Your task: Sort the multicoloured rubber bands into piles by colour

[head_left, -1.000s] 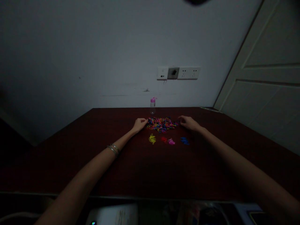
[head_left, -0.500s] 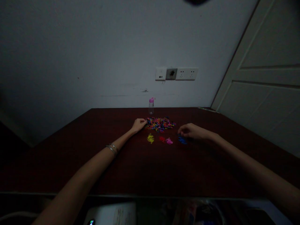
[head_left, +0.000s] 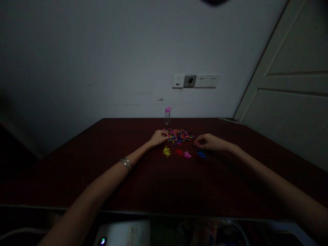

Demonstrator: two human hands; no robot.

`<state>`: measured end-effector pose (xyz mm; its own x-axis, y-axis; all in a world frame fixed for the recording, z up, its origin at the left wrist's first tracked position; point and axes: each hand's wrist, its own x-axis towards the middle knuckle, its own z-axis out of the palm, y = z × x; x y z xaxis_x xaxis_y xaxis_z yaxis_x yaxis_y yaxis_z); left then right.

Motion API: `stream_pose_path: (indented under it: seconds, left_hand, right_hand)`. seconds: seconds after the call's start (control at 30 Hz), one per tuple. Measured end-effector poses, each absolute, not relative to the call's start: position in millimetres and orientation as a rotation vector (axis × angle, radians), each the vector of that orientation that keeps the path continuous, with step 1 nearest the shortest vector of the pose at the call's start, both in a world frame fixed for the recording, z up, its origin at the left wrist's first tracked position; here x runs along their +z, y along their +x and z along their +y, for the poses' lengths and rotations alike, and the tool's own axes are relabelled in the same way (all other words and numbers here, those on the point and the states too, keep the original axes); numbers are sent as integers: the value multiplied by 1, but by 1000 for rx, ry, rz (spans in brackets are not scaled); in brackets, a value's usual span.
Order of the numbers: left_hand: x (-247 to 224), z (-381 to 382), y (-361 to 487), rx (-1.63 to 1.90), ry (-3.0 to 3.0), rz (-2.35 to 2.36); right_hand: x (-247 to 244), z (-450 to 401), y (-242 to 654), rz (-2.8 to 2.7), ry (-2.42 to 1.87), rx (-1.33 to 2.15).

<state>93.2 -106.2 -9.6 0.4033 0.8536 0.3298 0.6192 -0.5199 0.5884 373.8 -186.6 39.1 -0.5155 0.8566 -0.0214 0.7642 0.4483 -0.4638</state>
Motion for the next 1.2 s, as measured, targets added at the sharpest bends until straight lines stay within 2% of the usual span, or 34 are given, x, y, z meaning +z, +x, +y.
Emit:
stream_pose_path:
  seconds: [0.2, 0.47, 0.7, 1.2]
  left_hand:
    - [-1, -118, 118, 670, 2313, 1162]
    - [6, -132, 128, 440, 2348, 1341]
    - [-1, -128, 122, 500, 2307, 1366]
    - [-4, -125, 112, 666, 2205, 1102]
  right_hand:
    - [26, -170, 366, -2375, -1387, 599]
    - [9, -150, 353, -2236, -1340, 395]
    - [-10, -150, 358, -2131, -1311, 371]
    - [-14, -155, 370, -2166, -1353, 277]
